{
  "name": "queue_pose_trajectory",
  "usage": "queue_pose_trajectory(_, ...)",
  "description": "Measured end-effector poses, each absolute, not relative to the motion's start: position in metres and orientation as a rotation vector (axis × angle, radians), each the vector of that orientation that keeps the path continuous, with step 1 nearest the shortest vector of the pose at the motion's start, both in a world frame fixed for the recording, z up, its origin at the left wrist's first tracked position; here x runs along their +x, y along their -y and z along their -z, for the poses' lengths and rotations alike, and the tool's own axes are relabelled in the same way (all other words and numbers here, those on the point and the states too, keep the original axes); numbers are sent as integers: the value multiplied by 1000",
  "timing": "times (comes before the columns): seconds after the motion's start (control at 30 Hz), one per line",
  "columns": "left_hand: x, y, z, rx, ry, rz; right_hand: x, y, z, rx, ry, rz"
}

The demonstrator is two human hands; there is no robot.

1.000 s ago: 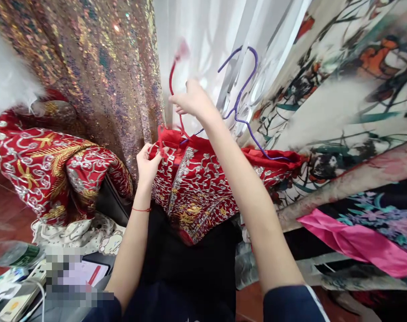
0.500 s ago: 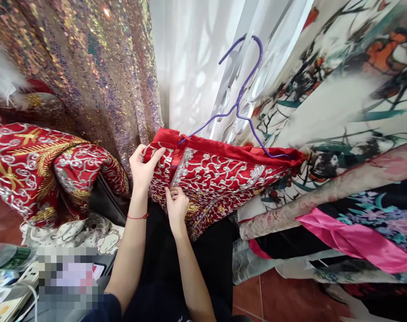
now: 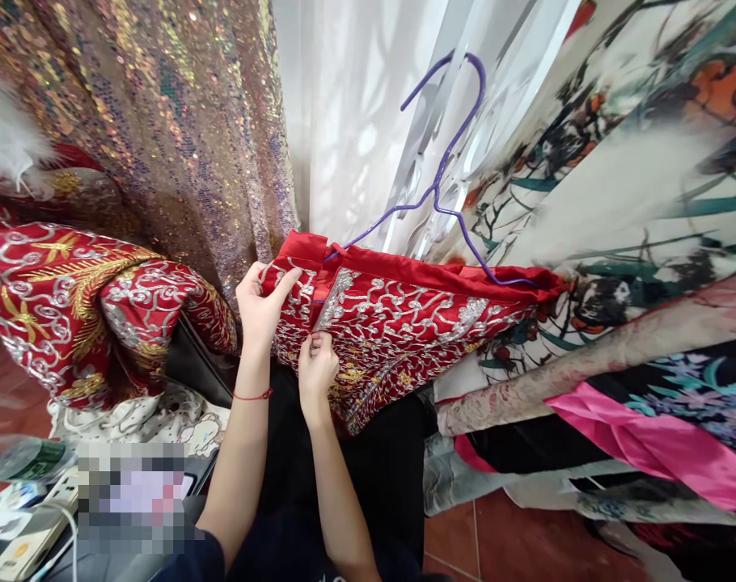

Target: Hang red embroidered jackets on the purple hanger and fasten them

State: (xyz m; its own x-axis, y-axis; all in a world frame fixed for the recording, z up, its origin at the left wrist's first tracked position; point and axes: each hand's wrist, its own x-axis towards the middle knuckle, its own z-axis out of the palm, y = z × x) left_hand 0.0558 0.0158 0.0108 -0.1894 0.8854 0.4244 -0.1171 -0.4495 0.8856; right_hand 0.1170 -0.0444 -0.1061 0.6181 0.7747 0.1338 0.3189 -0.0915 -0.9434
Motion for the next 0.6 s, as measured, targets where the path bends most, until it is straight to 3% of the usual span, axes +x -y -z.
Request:
queue_pose_trajectory(0.23,58,-26,8,1423,-924,-1882,124,53,97,-1245,735,-1165)
queue_pose_trajectory(0.5,42,28,132,1606,-1379,-1765,132,58,87,-1135,737,-1197)
queue_pose_trajectory(0.6,40,35,151,1762,-1365,-1579,132,61,87,-1118,738,-1193)
